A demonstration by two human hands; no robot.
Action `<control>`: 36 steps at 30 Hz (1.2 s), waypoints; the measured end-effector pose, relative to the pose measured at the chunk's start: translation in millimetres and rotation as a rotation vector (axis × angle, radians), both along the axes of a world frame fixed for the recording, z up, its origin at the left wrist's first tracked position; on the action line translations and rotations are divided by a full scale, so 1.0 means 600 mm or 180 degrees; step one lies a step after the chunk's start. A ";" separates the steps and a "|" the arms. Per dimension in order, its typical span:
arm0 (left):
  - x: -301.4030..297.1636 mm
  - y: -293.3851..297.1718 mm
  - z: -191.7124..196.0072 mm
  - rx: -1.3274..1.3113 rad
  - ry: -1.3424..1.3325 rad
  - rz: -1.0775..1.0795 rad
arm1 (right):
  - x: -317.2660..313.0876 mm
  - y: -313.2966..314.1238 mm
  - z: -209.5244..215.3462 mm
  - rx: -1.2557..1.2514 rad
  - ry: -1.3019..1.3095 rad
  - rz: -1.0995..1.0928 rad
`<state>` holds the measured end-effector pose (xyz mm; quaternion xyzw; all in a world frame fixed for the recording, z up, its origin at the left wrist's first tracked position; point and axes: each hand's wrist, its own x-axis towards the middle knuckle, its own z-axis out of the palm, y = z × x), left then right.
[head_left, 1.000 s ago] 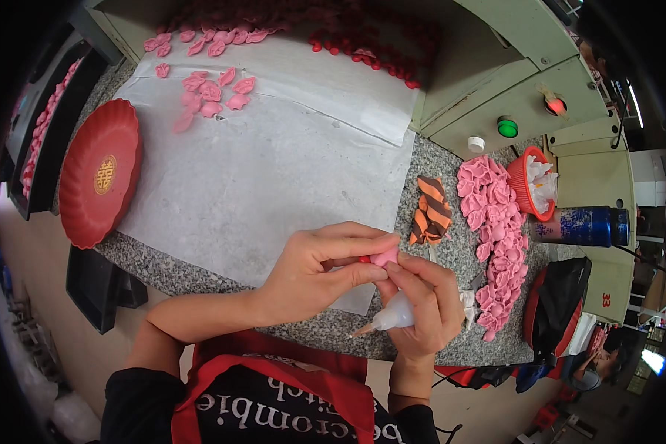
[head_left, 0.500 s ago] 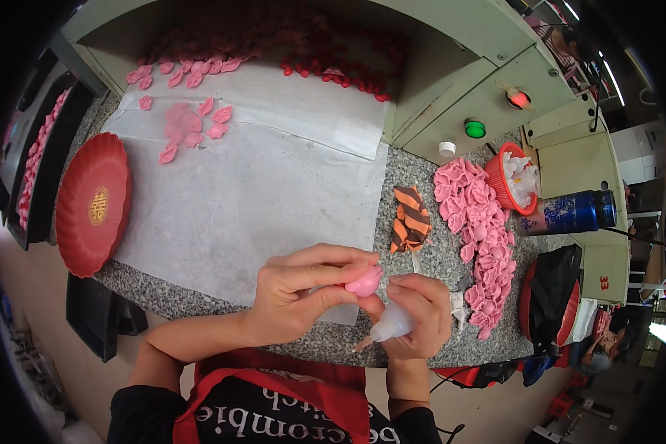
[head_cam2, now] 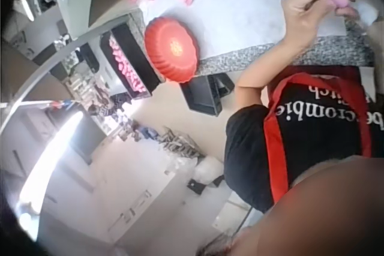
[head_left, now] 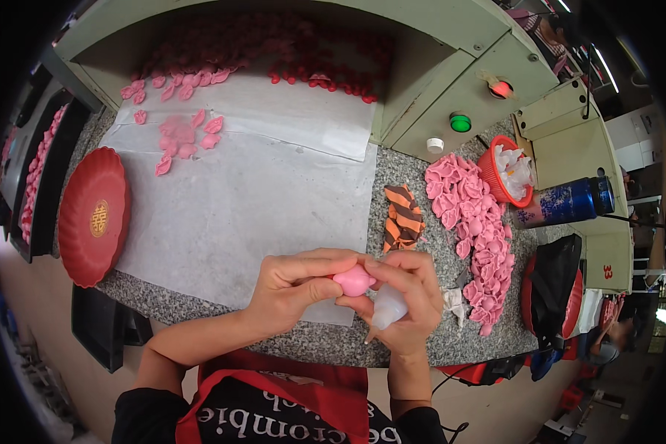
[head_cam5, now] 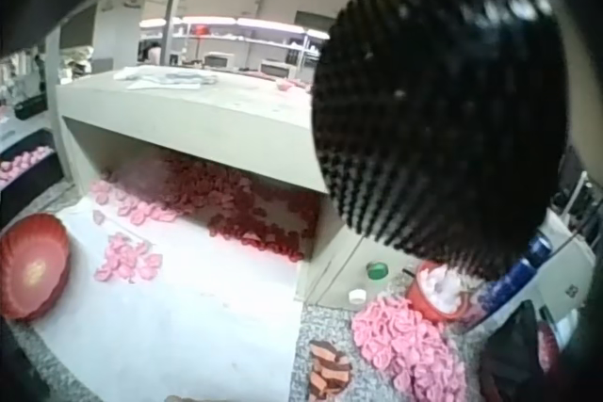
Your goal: Applying glue and assembling small pink clay decorative items at a workbench.
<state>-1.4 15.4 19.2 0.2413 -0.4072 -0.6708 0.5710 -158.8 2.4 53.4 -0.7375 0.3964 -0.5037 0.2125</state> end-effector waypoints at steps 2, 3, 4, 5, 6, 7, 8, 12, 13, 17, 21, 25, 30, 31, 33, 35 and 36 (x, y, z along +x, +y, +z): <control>0.000 0.000 0.000 -0.0047 -0.0070 0.0011 | -0.003 0.003 -0.003 -0.0146 0.0305 0.0002; 0.000 0.000 0.002 -0.0142 -0.0139 0.0025 | -0.004 0.004 -0.003 -0.0146 0.0302 0.0003; 0.000 0.000 0.002 -0.0236 -0.0208 0.0039 | -0.005 0.005 -0.003 -0.0222 0.0344 -0.0023; 0.000 0.001 0.003 -0.0233 -0.0213 0.0045 | -0.005 0.006 -0.003 -0.0296 0.0384 -0.0044; 0.001 0.000 0.003 -0.0292 -0.0296 0.0045 | -0.005 0.006 -0.002 -0.0294 0.0379 -0.0039; 0.001 0.001 0.003 -0.0351 -0.0378 0.0043 | -0.005 0.006 -0.001 -0.0260 0.0376 -0.0034; 0.001 0.000 0.002 -0.0348 -0.0380 0.0046 | -0.005 0.006 0.000 -0.0228 0.0374 -0.0029; -0.006 0.001 -0.001 -0.0153 -0.0228 -0.0101 | -0.006 0.001 0.003 -0.0277 0.0397 -0.0045; -0.008 0.002 0.001 0.0105 0.0039 -0.0202 | -0.007 0.002 0.003 -0.0288 0.0441 -0.0073; -0.002 -0.007 0.001 0.0458 0.0319 -0.0553 | -0.011 0.004 0.004 -0.0254 0.0452 0.0011; -0.004 -0.008 -0.004 0.0906 0.1132 -0.0960 | 0.001 0.009 0.002 -0.0180 -0.0060 -0.0004; -0.008 -0.010 -0.017 0.0535 0.1172 -0.0945 | 0.006 0.022 -0.003 0.0133 -0.0317 -0.0128; -0.011 -0.007 -0.014 0.0567 0.1402 -0.0939 | 0.006 0.026 -0.009 -0.0094 -0.0123 -0.0150; -0.011 -0.006 -0.015 0.0563 0.1397 -0.0888 | 0.007 0.026 -0.009 -0.0085 -0.0136 -0.0155; -0.009 -0.008 -0.017 0.0535 0.1336 -0.0767 | 0.009 0.026 -0.008 -0.0076 -0.0146 -0.0144; -0.006 -0.010 -0.017 0.0506 0.1279 -0.0635 | 0.011 0.030 -0.006 0.0585 -0.0510 -0.0125; -0.006 -0.012 -0.016 0.0323 0.1155 -0.0545 | 0.012 0.031 -0.007 0.0586 -0.0504 -0.0108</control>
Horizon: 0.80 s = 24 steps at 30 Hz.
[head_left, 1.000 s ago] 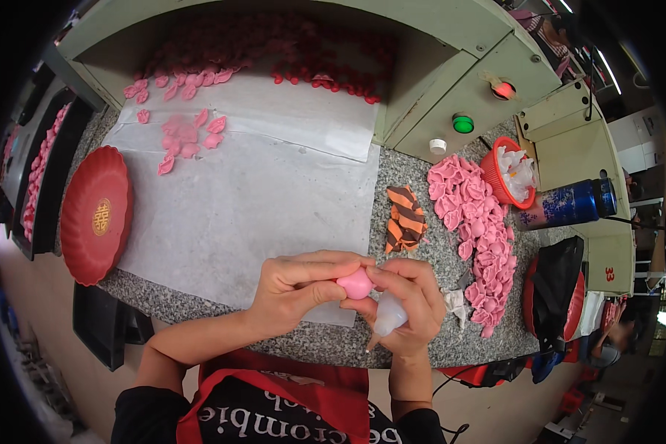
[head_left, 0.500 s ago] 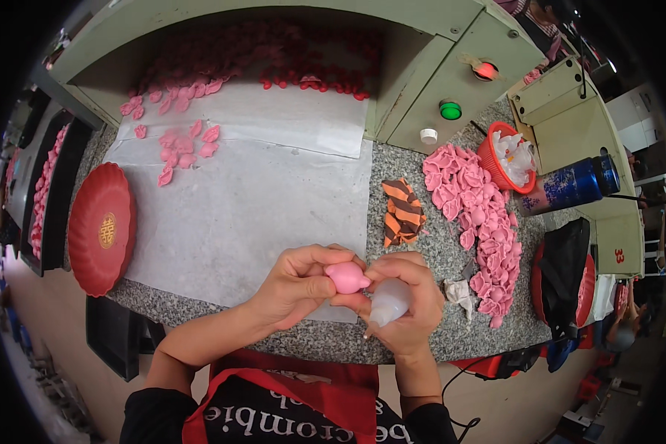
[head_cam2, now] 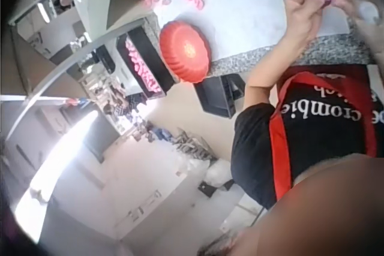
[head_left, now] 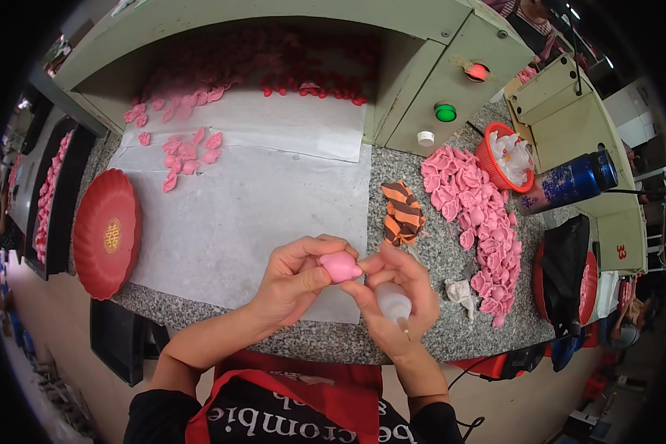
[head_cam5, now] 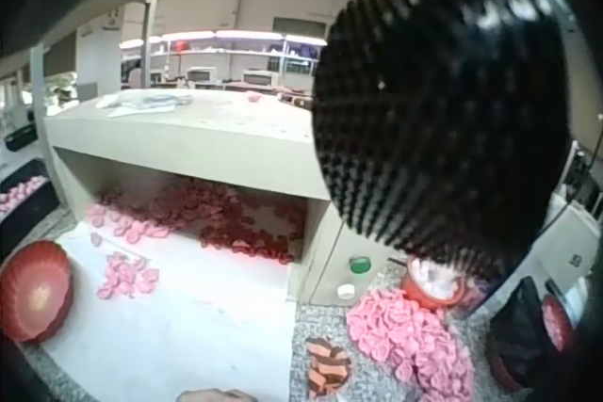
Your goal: Applying glue and assembling small pink clay decorative items at a workbench.
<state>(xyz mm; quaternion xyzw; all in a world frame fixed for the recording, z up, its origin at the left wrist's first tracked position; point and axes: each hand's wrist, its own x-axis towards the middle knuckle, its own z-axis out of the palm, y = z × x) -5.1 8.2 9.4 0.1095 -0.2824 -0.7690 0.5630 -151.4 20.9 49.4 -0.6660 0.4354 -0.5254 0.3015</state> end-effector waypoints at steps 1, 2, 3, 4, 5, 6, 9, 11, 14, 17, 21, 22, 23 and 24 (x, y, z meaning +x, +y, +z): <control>0.000 -0.001 0.001 -0.0172 -0.0115 0.0119 | 0.001 0.000 -0.001 0.0119 -0.0147 -0.0022; -0.001 -0.001 0.001 -0.0163 -0.0114 0.0144 | 0.002 -0.001 -0.005 0.0249 -0.0295 -0.0037; -0.002 0.000 0.004 -0.0201 -0.0322 0.0238 | 0.001 -0.002 -0.009 0.0259 -0.0291 -0.0010; -0.003 0.001 0.004 -0.0238 -0.0532 0.0332 | -0.002 -0.004 -0.014 0.0275 -0.0350 -0.0008; -0.003 0.001 0.004 -0.0234 -0.0527 0.0351 | -0.002 -0.005 -0.017 0.0283 -0.0406 -0.0014; -0.003 0.002 0.004 -0.0251 -0.0598 0.0403 | -0.001 -0.005 -0.018 0.0286 -0.0400 0.0004; -0.003 0.004 0.007 -0.0313 -0.0693 0.0558 | 0.002 -0.004 -0.016 0.0135 -0.0271 0.0002; -0.003 0.006 0.010 -0.0353 -0.0723 0.0657 | 0.005 -0.002 -0.010 0.0177 -0.0197 0.0065; 0.001 0.008 0.021 -0.0301 -0.0972 0.0750 | 0.003 -0.002 -0.019 0.0548 -0.0572 -0.0050; 0.019 -0.004 0.043 -0.0484 -0.2012 0.0691 | -0.011 -0.011 -0.003 0.1019 -0.0869 0.0025; 0.030 -0.015 0.072 -0.0944 -0.3596 0.0112 | -0.029 -0.027 0.008 0.1219 -0.0285 0.0349; 0.028 -0.016 0.074 -0.0861 -0.3897 -0.0078 | -0.028 -0.030 0.007 0.1012 0.0047 0.0476; 0.028 -0.016 0.070 -0.0851 -0.3900 -0.0100 | -0.025 -0.032 0.006 0.0799 0.0377 0.0617; 0.027 -0.015 0.064 -0.0949 -0.3768 -0.0027 | -0.021 -0.032 0.007 0.0817 0.0369 0.0606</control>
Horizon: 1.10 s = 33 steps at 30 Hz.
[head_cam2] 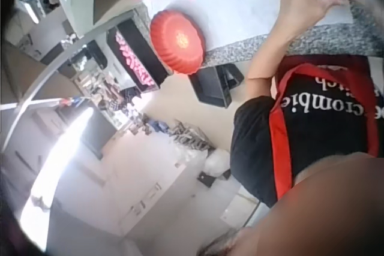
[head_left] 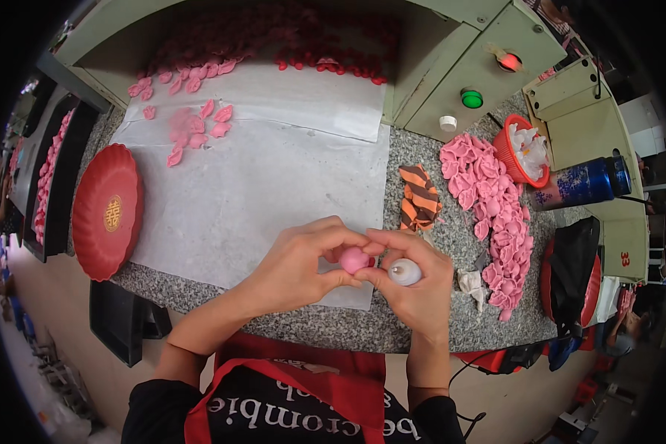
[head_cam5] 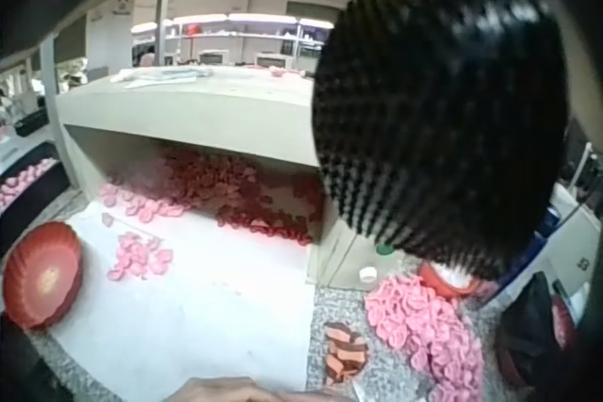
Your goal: Applying glue and assembling small pink clay decorative items at a workbench.
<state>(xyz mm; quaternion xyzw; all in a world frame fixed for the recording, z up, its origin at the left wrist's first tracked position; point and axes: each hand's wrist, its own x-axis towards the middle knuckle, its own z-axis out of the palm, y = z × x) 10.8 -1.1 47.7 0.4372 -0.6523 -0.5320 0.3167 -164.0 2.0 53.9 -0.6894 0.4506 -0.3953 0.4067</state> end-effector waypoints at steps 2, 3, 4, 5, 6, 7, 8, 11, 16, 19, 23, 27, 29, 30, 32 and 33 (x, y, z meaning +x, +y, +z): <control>-0.003 0.000 -0.009 -0.0104 0.0131 -0.0015 | 0.006 0.002 0.003 -0.0087 -0.0112 -0.0168; -0.004 0.000 -0.012 0.0586 0.0985 -0.0016 | 0.004 0.005 0.003 -0.0085 -0.0117 -0.0171; -0.006 0.000 -0.015 0.1277 0.1837 -0.0014 | 0.001 0.011 0.003 0.0190 -0.0561 -0.0348; -0.005 -0.001 -0.024 0.1271 0.1830 -0.0009 | -0.001 0.014 0.003 0.0463 -0.1008 -0.0516; -0.004 -0.001 -0.034 0.1754 0.2466 -0.0114 | -0.007 0.010 0.005 0.0459 -0.1015 -0.0508; -0.004 -0.002 -0.039 0.2235 0.3100 -0.0223 | -0.014 0.004 0.007 0.0782 -0.1050 -0.0449; -0.006 0.000 -0.042 0.2243 0.3093 -0.0229 | -0.018 0.000 0.009 0.1112 -0.1080 -0.0409; -0.012 0.003 -0.043 0.2167 0.3063 -0.0417 | -0.018 -0.005 0.010 0.1998 -0.1237 0.0158; -0.005 -0.001 -0.040 0.1654 0.2501 -0.0668 | -0.029 -0.012 0.001 0.1924 -0.1611 0.0605; -0.001 -0.004 -0.033 0.1682 0.2319 -0.0852 | -0.032 -0.017 0.000 0.2049 -0.1741 0.0760; 0.004 -0.003 -0.031 0.1638 0.2292 -0.0870 | -0.035 -0.021 0.000 0.2224 -0.1934 0.0957; 0.008 -0.005 -0.025 0.1588 0.1947 -0.0982 | -0.025 -0.018 -0.012 0.1836 -0.1867 0.0902; 0.009 -0.006 -0.027 0.1535 0.1918 -0.1060 | -0.025 -0.018 -0.008 0.1967 -0.1816 0.0889; 0.009 -0.007 -0.029 0.1443 0.1913 -0.1101 | -0.026 -0.018 -0.005 0.1971 -0.1815 0.0888; 0.009 -0.007 -0.028 0.1354 0.1907 -0.1136 | -0.028 -0.019 -0.001 0.2258 -0.1771 0.0861; 0.008 -0.006 -0.023 0.1473 0.1908 -0.1024 | -0.025 -0.019 -0.002 0.2264 -0.1774 0.0864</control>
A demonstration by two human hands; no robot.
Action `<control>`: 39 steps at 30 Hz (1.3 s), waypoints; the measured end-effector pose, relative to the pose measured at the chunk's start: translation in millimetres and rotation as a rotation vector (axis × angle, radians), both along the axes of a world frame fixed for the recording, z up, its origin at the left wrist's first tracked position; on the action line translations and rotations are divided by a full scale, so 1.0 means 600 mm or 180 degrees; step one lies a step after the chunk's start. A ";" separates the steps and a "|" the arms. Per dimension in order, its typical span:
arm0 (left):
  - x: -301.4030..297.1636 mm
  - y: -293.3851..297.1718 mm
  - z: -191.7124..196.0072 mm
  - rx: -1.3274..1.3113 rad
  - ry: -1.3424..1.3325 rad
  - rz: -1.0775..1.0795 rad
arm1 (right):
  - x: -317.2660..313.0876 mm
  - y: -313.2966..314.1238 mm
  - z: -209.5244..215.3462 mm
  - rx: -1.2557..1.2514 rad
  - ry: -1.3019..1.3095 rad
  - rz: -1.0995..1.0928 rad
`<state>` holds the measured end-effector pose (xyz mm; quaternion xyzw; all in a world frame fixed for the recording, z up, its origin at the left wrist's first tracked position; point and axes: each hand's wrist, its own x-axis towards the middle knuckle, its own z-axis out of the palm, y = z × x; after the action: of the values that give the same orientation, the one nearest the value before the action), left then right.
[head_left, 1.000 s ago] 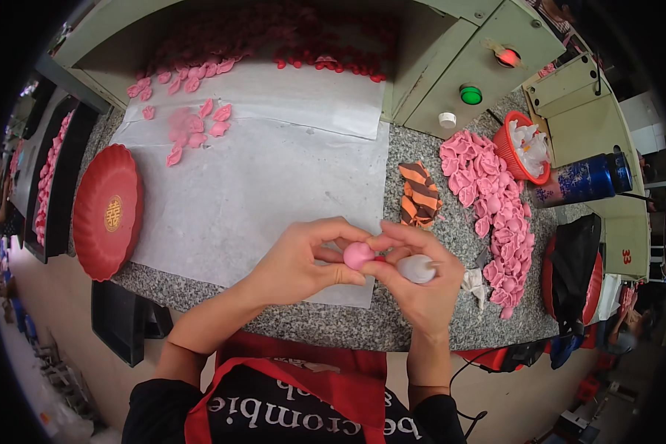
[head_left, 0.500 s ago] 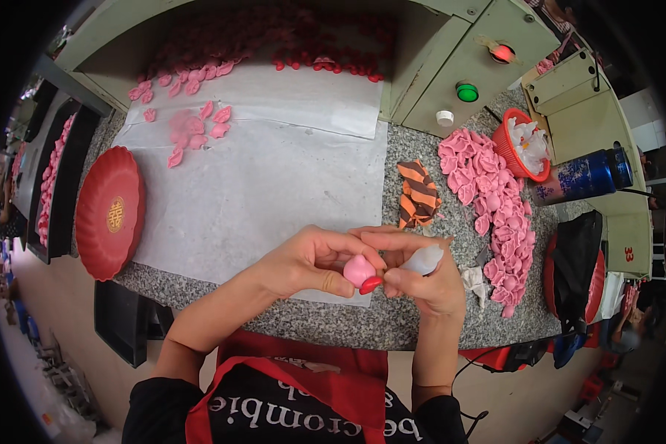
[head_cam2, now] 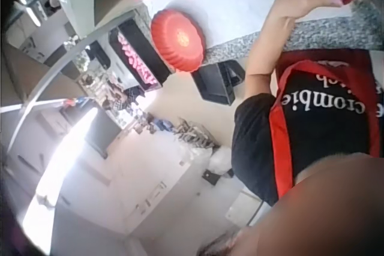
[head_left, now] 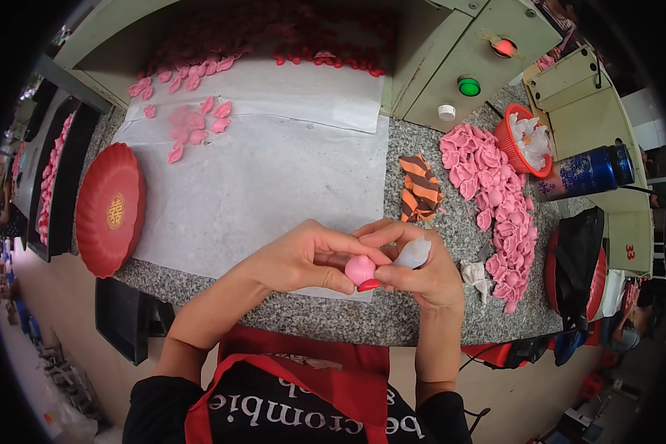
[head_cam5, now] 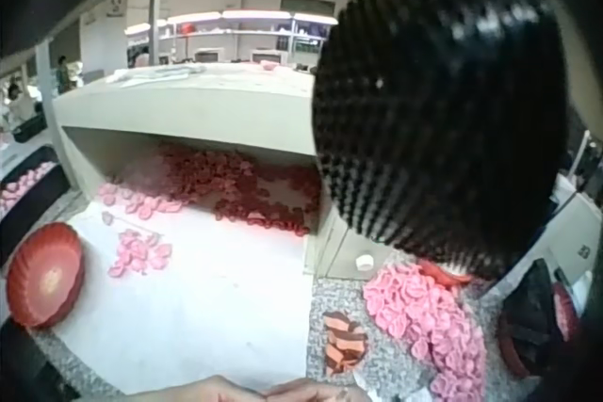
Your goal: Applying glue and assembling small pink clay decorative items at a workbench.
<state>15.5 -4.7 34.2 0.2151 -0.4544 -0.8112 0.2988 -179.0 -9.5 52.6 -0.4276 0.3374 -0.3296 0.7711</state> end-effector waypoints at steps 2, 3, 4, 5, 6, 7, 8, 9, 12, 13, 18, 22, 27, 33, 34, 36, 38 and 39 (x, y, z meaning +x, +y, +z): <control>0.000 0.000 0.005 0.0144 -0.0037 0.0062 | 0.006 0.001 -0.003 -0.0020 0.0098 -0.0120; 0.001 -0.001 0.005 0.0137 -0.0085 0.0000 | 0.006 0.001 -0.005 -0.0015 0.0101 -0.0124; 0.001 -0.002 0.004 0.0130 -0.0134 -0.0063 | 0.006 0.000 -0.007 0.0007 0.0063 -0.0107; 0.002 -0.002 0.003 0.0137 -0.0137 -0.0058 | 0.008 0.000 -0.009 0.0031 0.0018 -0.0083; 0.002 -0.001 -0.001 0.0123 -0.0149 -0.0041 | 0.009 -0.001 -0.012 0.0039 0.0014 -0.0079; 0.002 0.000 -0.005 0.0108 -0.0161 -0.0024 | 0.010 -0.001 -0.015 0.0103 0.0026 -0.0081; 0.002 0.000 -0.007 0.0111 -0.0161 -0.0023 | 0.010 -0.001 -0.015 0.0163 0.0041 -0.0083; 0.002 0.000 -0.010 0.0089 -0.0181 -0.0010 | 0.010 -0.001 -0.015 0.0166 0.0041 -0.0082; -0.001 0.000 -0.014 0.0094 -0.0165 0.0010 | 0.006 -0.002 -0.016 0.0289 0.0078 -0.0084; -0.003 0.000 -0.015 0.0118 -0.0129 0.0022 | 0.004 -0.002 -0.017 0.0278 0.0060 -0.0099; -0.013 0.002 -0.022 0.0515 0.0585 0.0082 | 0.007 0.005 -0.015 0.0286 0.0102 -0.0309; -0.020 0.004 -0.035 0.0977 0.1170 -0.0049 | 0.004 0.007 -0.016 0.0168 0.0136 -0.0337; -0.026 0.008 -0.045 0.1089 0.1245 -0.0015 | -0.002 0.003 -0.012 0.0281 0.0311 -0.0091; -0.022 0.007 -0.046 0.1133 0.1101 0.0059 | 0.002 0.004 -0.005 0.0274 0.0152 -0.0170; -0.022 0.006 -0.047 0.1066 0.1068 0.0041 | 0.001 0.003 -0.006 0.0299 0.0175 -0.0130; -0.021 0.006 -0.051 0.0997 0.1013 0.0066 | 0.002 0.002 -0.007 0.0331 0.0198 -0.0086; -0.020 0.005 -0.055 0.0930 0.0959 0.0083 | 0.004 0.002 -0.009 0.0263 0.0112 -0.0188; -0.018 0.003 -0.058 0.1007 0.0913 0.0035 | 0.004 0.001 -0.011 0.0268 0.0113 -0.0192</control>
<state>5.0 -2.6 -0.3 0.1440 -0.2731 -0.8930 0.3273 -176.9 -8.7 46.0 -0.3902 0.3774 -0.3306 0.7720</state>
